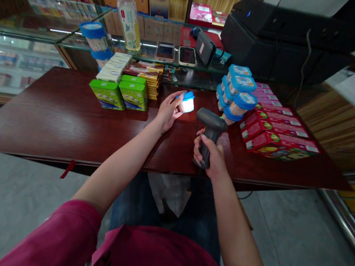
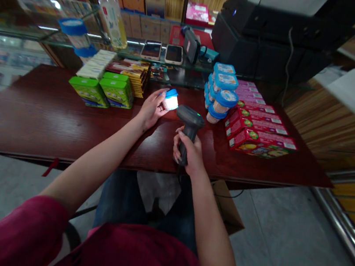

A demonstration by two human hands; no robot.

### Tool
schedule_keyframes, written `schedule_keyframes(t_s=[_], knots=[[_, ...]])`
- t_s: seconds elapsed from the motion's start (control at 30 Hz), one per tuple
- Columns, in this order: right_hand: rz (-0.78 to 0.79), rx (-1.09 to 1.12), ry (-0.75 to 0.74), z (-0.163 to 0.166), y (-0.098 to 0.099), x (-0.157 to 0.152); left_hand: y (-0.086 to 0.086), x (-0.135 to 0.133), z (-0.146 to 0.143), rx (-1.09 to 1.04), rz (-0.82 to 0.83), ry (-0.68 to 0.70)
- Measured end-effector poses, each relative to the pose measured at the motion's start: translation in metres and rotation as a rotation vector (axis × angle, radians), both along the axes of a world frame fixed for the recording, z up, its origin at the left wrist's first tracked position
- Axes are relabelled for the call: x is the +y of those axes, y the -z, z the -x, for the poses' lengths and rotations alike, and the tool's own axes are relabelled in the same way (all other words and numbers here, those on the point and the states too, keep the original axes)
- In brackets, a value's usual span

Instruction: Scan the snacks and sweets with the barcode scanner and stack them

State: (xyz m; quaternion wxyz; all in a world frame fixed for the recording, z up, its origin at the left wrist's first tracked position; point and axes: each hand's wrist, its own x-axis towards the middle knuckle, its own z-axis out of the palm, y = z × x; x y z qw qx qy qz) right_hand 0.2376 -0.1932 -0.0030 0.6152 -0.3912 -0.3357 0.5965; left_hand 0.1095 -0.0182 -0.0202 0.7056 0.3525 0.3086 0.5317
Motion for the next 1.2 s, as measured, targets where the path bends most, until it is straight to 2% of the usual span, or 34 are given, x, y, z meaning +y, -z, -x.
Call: schedule_keyframes(t_s=[0.1, 0.2, 0.33, 0.4, 0.5, 0.6, 0.7, 0.77, 0.83, 0.93, 1.0, 1.2], knots=[[-0.009, -0.013, -0.007, 0.0, -0.001, -0.001, -0.002, -0.005, -0.001, 0.034, -0.008, -0.023], [-0.036, -0.022, 0.014, 0.0, -0.003, -0.003, -0.012, -0.016, -0.002, 0.06, -0.079, -0.064], [-0.067, -0.004, 0.062, 0.006, -0.009, -0.001, -0.048, -0.034, 0.017, 0.06, -0.315, -0.147], [-0.087, 0.016, 0.059, 0.015, -0.014, 0.005, -0.074, -0.041, 0.043, 0.085, -0.419, -0.19], [-0.123, 0.033, 0.001, 0.038, -0.022, 0.02, -0.11, -0.043, 0.103, 0.126, -0.491, -0.29], [-0.139, 0.039, -0.067, 0.067, -0.029, 0.034, -0.127, -0.031, 0.18, 0.17, -0.518, -0.49], [-0.132, 0.04, -0.118, 0.09, -0.028, 0.044, -0.113, -0.009, 0.249, 0.211, -0.495, -0.674], [-0.116, 0.042, -0.135, 0.099, -0.025, 0.048, -0.09, 0.006, 0.279, 0.22, -0.458, -0.773], [-0.097, 0.038, -0.141, 0.103, -0.021, 0.05, -0.065, 0.02, 0.293, 0.242, -0.375, -0.829], [-0.081, 0.011, -0.147, 0.102, -0.016, 0.052, -0.033, 0.036, 0.293, 0.284, -0.241, -0.795], [-0.07, -0.011, -0.151, 0.1, -0.014, 0.053, -0.019, 0.046, 0.286, 0.277, -0.2, -0.764], [-0.027, -0.021, -0.142, 0.1, -0.015, 0.053, -0.002, 0.072, 0.272, 0.252, -0.146, -0.687]])
